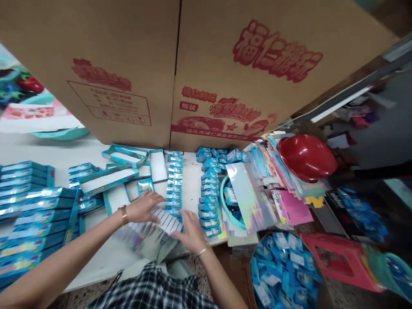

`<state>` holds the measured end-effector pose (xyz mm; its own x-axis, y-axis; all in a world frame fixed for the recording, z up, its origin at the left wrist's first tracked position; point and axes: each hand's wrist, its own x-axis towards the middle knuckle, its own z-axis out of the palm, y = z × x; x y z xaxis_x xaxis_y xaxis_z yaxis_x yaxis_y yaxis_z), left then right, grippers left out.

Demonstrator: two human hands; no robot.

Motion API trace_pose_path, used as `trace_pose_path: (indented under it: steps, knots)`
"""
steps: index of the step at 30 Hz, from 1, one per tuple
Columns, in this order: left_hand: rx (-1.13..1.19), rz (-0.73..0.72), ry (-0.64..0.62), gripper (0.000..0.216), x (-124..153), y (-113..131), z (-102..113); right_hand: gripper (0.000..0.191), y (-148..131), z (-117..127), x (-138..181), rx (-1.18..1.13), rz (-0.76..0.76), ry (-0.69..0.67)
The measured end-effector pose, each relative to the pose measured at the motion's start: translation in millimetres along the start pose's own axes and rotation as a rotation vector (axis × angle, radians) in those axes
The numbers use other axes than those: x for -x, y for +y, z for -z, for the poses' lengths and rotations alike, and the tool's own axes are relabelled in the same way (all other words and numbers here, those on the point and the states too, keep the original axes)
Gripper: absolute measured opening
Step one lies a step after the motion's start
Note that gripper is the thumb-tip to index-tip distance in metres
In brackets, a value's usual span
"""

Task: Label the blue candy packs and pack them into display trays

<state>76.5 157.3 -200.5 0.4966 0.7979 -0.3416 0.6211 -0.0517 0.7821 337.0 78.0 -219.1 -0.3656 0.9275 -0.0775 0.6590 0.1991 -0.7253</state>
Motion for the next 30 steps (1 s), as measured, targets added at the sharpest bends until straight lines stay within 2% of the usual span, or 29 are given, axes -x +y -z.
trace_pose_path:
  steps: [2,3,5,6,8,11,13,16,18,21,26,28,30]
  knots:
    - [-0.216,-0.107,-0.111,0.059,20,-6,-20,0.077,-17,-29,20,0.078,0.012,-0.019]
    - [-0.287,-0.132,-0.144,0.046,26,-8,-29,0.071,-21,-42,26,0.108,0.000,-0.009]
    - [-0.337,-0.137,-0.172,0.018,32,-8,-41,0.045,-21,-58,33,0.101,-0.056,0.023]
    - [-0.310,-0.129,-0.172,0.012,34,-7,-43,0.034,-18,-61,34,0.056,-0.096,0.047]
    - [-0.194,-0.089,-0.146,0.015,34,-2,-39,0.026,-10,-55,33,-0.086,-0.169,0.103]
    - [-0.042,-0.005,-0.078,0.019,34,12,-25,0.028,-2,-25,30,-0.213,-0.216,0.145]
    - [0.022,0.006,-0.058,0.025,33,24,-20,0.030,-8,-1,31,-0.101,-0.178,0.161]
    - [0.163,-0.095,-0.068,0.031,30,45,-22,0.043,-33,22,35,0.218,-0.051,0.221]
    - [0.273,-0.166,-0.078,0.032,27,60,-27,0.047,-52,26,37,0.317,0.052,0.212]
    - [0.348,-0.218,-0.103,0.033,24,79,-33,0.042,-70,23,41,0.300,0.126,0.188]
    - [0.317,-0.237,-0.127,0.038,21,90,-37,0.039,-69,21,51,0.330,0.139,0.259]
    - [0.371,-0.236,-0.080,0.032,20,88,-41,0.038,-67,21,55,0.364,0.146,0.271]
    - [0.415,-0.214,-0.024,0.036,19,85,-45,0.035,-66,21,58,0.364,0.136,0.291]
